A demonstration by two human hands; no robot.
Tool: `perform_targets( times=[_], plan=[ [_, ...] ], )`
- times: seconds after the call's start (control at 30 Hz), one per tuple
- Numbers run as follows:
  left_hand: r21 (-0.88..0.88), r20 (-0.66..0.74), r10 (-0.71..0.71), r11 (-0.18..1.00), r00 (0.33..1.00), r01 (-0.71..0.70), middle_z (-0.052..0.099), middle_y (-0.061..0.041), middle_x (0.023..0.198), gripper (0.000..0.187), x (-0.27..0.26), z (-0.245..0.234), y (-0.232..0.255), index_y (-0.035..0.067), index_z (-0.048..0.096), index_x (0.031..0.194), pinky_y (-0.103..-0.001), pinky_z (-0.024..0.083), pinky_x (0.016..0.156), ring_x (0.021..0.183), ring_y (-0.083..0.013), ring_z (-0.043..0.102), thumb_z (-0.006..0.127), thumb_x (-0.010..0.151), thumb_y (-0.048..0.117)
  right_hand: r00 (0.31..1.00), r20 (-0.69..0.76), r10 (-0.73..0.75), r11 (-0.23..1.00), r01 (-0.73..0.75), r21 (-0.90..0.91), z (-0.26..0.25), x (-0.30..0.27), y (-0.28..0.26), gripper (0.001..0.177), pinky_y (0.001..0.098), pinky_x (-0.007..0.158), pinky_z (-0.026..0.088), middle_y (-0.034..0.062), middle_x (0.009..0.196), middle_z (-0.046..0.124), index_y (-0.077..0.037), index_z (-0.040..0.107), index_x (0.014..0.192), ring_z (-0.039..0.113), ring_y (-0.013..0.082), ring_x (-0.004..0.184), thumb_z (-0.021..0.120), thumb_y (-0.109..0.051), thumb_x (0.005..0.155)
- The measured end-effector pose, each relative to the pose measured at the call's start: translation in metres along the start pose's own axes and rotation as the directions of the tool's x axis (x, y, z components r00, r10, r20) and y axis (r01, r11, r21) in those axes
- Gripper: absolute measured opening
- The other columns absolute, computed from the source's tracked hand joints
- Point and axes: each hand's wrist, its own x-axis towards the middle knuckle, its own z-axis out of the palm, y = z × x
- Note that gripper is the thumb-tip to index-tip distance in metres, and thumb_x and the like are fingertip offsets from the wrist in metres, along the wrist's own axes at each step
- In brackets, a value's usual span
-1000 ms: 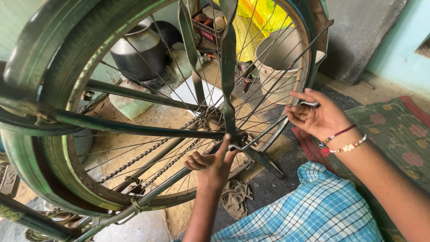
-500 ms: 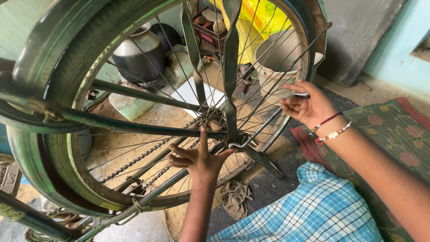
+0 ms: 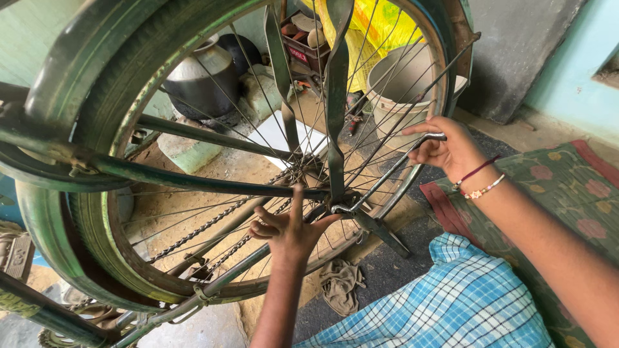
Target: The person sits on the floor and uses a wrench to tighten the axle nut on the rear wheel of a bicycle. They repeatedly rotate the wheel to check alignment and then wipe the chain and hub area with a cloth.
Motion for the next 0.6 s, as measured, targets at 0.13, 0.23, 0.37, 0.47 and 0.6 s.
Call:
perform_targets(
  times=[0.13,0.23,0.37,0.47,0.6],
  plan=[
    [0.350,0.369,0.367,0.796,0.854,-0.493,-0.024,-0.025,0.170,0.082,-0.012,-0.012,-0.056,0.026,0.039,0.150,-0.071,-0.026,0.089,0.135,-0.0817,-0.021,0.075,0.081,0.053,0.980,-0.100,-0.173,0.956,0.142,-0.258,0.004,-0.003,-0.007,0.049,0.0381,0.094,0.049,0.0034,0.101,0.078,-0.003,0.071,0.111,0.068,0.0139,0.108,0.048,-0.044,0.097],
    [0.376,0.084,0.068,0.922,0.994,-0.095,-0.041,-0.035,0.147,0.064,-0.025,-0.019,-0.125,0.027,0.036,0.163,-0.071,-0.013,0.111,0.135,-0.0557,-0.043,0.055,0.109,0.054,0.931,-0.148,-0.335,0.915,0.285,-0.285,0.007,0.006,-0.001,0.039,0.0380,0.103,0.042,-0.0035,0.125,0.067,-0.004,0.074,0.106,0.058,0.0127,0.127,0.057,-0.039,0.100],
    [0.098,0.047,-0.264,0.961,0.963,0.259,-0.043,-0.046,0.144,0.062,-0.048,-0.016,-0.152,0.009,0.029,0.168,-0.085,-0.007,0.103,0.133,-0.0628,-0.040,0.045,0.115,0.037,0.929,-0.212,-0.304,0.927,0.339,0.158,0.014,0.023,0.012,0.018,0.0424,0.100,0.049,0.0069,0.127,0.068,-0.015,0.067,0.105,0.057,0.0201,0.126,0.066,-0.031,0.098],
    [0.535,0.196,-0.282,0.833,0.939,0.139,-0.027,-0.042,0.156,0.079,-0.047,-0.012,-0.154,0.005,0.041,0.167,-0.084,-0.007,0.101,0.138,-0.0656,-0.034,0.048,0.106,0.055,0.923,-0.243,-0.298,0.856,0.371,0.360,0.022,0.021,0.012,0.017,0.0485,0.106,0.049,0.0087,0.134,0.063,-0.012,0.063,0.108,0.056,0.0293,0.129,0.070,-0.024,0.097],
    [0.232,0.066,-0.307,0.930,0.949,0.284,-0.030,-0.048,0.154,0.073,-0.047,-0.016,-0.156,0.012,0.033,0.171,-0.088,-0.001,0.106,0.137,-0.0648,-0.034,0.049,0.110,0.049,0.939,-0.194,-0.284,0.813,0.343,0.470,0.026,0.007,0.006,0.028,0.0531,0.119,0.048,0.0166,0.141,0.056,0.003,0.059,0.123,0.055,0.0382,0.137,0.063,-0.011,0.099]
  ],
)
